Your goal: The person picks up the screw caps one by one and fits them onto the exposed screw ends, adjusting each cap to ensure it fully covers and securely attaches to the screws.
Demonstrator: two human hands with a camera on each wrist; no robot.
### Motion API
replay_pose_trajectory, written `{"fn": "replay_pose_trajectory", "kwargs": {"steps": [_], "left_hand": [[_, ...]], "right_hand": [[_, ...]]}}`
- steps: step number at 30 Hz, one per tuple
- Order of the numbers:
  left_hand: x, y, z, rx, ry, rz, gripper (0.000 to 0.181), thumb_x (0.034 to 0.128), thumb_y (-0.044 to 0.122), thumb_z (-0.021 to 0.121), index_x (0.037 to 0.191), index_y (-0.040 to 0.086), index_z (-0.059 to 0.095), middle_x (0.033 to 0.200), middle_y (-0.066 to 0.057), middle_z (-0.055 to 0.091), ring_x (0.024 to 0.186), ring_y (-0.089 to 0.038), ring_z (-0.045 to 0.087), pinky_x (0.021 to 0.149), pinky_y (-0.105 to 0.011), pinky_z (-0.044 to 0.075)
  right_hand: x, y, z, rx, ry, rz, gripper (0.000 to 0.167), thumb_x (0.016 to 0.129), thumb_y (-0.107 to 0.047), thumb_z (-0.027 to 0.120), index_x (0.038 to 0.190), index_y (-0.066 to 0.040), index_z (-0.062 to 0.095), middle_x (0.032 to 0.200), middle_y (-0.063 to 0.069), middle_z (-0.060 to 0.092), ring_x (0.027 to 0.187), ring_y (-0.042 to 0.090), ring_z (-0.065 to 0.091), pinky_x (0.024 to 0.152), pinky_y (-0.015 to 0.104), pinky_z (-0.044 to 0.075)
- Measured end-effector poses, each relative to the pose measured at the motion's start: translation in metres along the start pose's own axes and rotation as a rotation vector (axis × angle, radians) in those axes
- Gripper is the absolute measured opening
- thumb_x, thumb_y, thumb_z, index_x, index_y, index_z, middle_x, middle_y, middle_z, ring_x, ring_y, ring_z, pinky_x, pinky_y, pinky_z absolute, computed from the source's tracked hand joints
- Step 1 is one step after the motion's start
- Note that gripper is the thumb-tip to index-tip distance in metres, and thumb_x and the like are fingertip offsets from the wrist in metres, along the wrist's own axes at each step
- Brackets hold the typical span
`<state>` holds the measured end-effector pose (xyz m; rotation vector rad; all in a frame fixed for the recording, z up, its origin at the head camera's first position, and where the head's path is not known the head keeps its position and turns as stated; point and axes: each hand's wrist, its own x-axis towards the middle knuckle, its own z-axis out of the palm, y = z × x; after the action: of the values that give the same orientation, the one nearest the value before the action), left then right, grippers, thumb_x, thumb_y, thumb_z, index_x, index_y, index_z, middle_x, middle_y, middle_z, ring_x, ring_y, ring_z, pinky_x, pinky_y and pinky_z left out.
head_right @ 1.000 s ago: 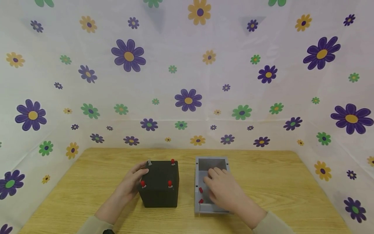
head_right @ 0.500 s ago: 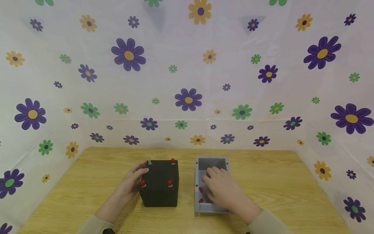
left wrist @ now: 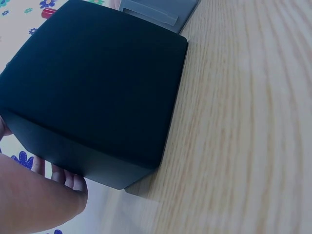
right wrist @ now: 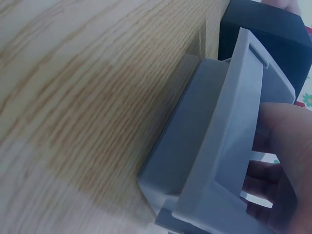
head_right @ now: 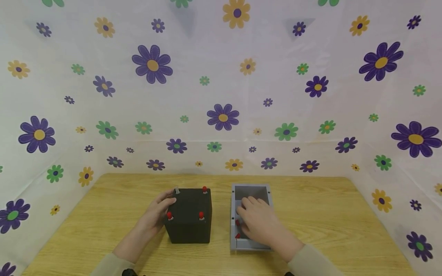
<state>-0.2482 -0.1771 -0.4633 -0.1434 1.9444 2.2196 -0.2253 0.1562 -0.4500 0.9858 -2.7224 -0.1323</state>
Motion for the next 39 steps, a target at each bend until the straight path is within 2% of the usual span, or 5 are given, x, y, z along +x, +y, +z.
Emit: {"fn": "replay_pose_trajectory", "kwargs": {"steps": [13, 20, 25, 33, 39], "left_hand": [[0.001, -0.001, -0.001, -0.026, -0.015, 0.007, 0.06, 0.1012, 0.008, 0.057, 0.157, -0.001, 0.038, 0.147, -0.012, 0.047, 0.105, -0.002, 0.062, 0.091, -0.016, 0.053], [0.0, -0.001, -0.002, -0.018, -0.014, 0.001, 0.058, 0.1019, 0.009, 0.057, 0.156, 0.001, 0.039, 0.149, -0.012, 0.046, 0.11, -0.003, 0.059, 0.093, -0.014, 0.05], [0.0, -0.001, -0.002, -0.016, -0.008, 0.005, 0.058, 0.1014, 0.009, 0.058, 0.155, 0.0, 0.04, 0.146, -0.011, 0.048, 0.109, -0.004, 0.06, 0.093, -0.014, 0.05], [0.001, -0.001, -0.002, -0.006, -0.016, 0.006, 0.059, 0.1022, 0.01, 0.057, 0.157, 0.0, 0.038, 0.152, -0.014, 0.044, 0.11, -0.003, 0.059, 0.093, -0.013, 0.05], [0.001, -0.002, -0.002, -0.006, -0.013, 0.002, 0.059, 0.1023, 0.01, 0.057, 0.158, 0.001, 0.039, 0.153, -0.014, 0.044, 0.112, -0.003, 0.059, 0.093, -0.013, 0.05]], "right_hand": [[0.005, -0.001, 0.004, -0.007, -0.026, 0.023, 0.042, 0.084, -0.037, 0.09, 0.112, -0.01, 0.074, 0.115, 0.008, 0.07, 0.103, 0.024, 0.066, 0.087, 0.042, 0.059], [0.007, -0.002, 0.005, -0.002, -0.068, 0.051, 0.045, 0.083, -0.036, 0.091, 0.115, -0.009, 0.075, 0.115, 0.01, 0.07, 0.104, 0.026, 0.067, 0.088, 0.044, 0.059], [0.008, -0.004, 0.007, -0.006, -0.066, 0.07, 0.045, 0.083, -0.036, 0.091, 0.114, -0.007, 0.074, 0.115, 0.011, 0.07, 0.105, 0.027, 0.067, 0.087, 0.044, 0.059], [0.01, -0.005, 0.013, 0.008, -0.089, 0.093, 0.046, 0.084, -0.037, 0.09, 0.113, -0.005, 0.075, 0.116, 0.012, 0.07, 0.107, 0.028, 0.067, 0.088, 0.046, 0.06], [0.011, -0.005, 0.019, -0.008, -0.057, 0.082, 0.042, 0.083, -0.037, 0.09, 0.107, -0.006, 0.075, 0.105, 0.008, 0.067, 0.096, 0.024, 0.064, 0.08, 0.043, 0.058]]}}
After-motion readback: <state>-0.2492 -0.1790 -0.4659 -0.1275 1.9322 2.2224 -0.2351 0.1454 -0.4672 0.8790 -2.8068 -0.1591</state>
